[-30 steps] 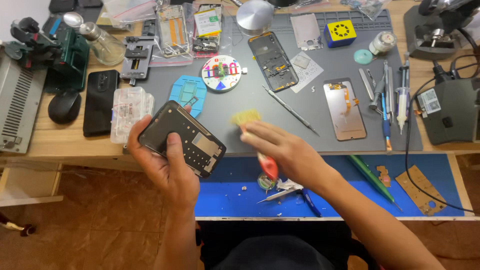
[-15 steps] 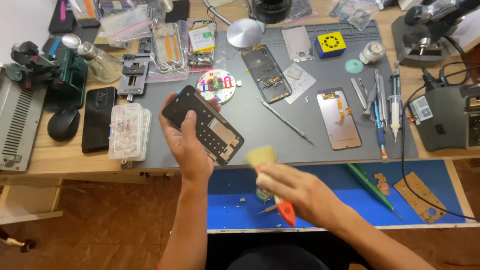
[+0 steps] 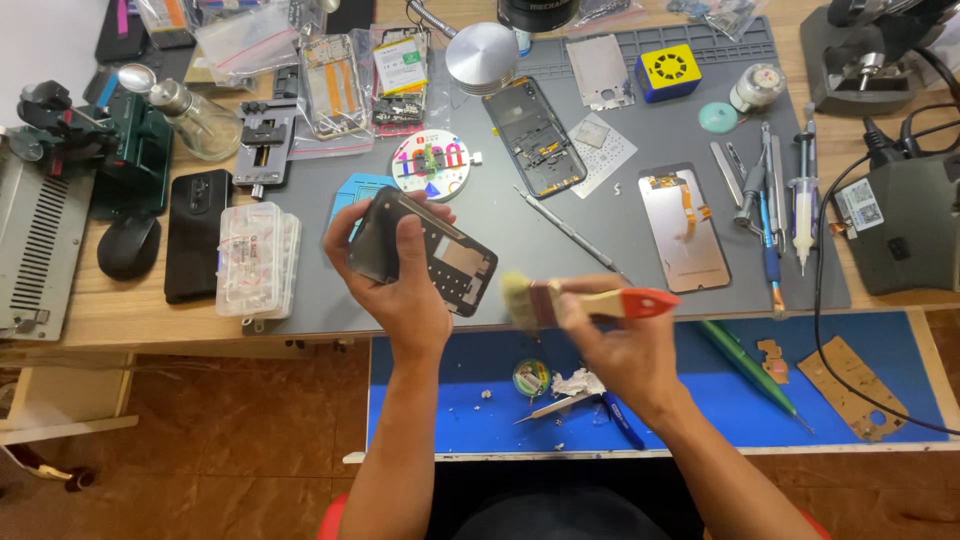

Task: The person cleans the interior of a disassembled smartphone chassis and a separate screen assembly using a brush. They then remove a small circuit board from the chassis, place it on the table, and use a small bottle to apply liquid to the chassis interior before using tweezers to manipulate internal components.

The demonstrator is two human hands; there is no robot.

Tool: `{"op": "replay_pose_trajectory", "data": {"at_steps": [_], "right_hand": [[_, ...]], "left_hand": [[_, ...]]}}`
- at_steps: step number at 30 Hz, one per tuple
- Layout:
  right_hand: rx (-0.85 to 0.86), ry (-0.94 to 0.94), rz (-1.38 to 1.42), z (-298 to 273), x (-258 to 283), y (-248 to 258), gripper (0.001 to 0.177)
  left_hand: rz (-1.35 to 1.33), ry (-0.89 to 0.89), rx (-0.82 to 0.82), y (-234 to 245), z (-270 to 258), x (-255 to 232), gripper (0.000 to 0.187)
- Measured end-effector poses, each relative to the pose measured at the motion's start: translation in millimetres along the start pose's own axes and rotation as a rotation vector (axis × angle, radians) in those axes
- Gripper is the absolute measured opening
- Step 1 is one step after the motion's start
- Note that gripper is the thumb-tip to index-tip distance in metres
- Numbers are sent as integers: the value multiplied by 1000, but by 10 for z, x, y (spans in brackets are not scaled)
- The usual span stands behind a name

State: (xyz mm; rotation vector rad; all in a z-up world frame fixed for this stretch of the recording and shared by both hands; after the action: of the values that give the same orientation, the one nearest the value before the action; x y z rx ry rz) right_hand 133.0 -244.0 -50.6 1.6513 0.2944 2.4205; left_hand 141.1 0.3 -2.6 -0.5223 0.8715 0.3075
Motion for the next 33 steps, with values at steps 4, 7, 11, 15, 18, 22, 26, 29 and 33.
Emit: {"op": "replay_pose_trajectory", "data": {"at_steps": [4, 7, 11, 15, 18, 22, 26, 29, 33], "right_hand": [[-216, 97, 250, 109, 355, 51, 18], [-1, -82, 271, 10, 132, -200, 19], [-154, -150, 317, 31, -65, 40, 19], [151, -238, 355, -176, 96, -214, 21], [-25, -27, 200, -36, 302, -10, 19], [12, -10, 270, 61, 444, -39, 17], [209, -86, 244, -143, 251, -128, 11], [449, -68, 368, -470, 455, -599, 15], [853, -95, 382, -975, 271, -1410, 22]], "left_hand": [[53, -51, 5, -102, -142, 21, 38], [3, -119, -66, -121, -144, 53, 39], [56, -82, -124, -67, -195, 121, 39], [39, -61, -136, -94, -213, 152, 42], [85, -76, -110, -67, -182, 150, 41], [65, -66, -79, -196, -229, -21, 43], [113, -168, -188, -29, -23, -507, 37], [203, -237, -202, 42, 60, -865, 33], [184, -199, -165, 66, 51, -1023, 36]]}}
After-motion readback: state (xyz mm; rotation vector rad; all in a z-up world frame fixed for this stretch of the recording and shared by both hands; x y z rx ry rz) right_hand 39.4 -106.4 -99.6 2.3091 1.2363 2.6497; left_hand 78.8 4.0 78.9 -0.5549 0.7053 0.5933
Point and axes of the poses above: each hand's wrist, its own z-axis towards the middle knuckle, its own y-axis out of the back of the hand, x = y × z, the point moved 7 cm from there along z, towards the middle knuckle, and after that the axes turned 6 degrees about z, right-handed, at the moved point
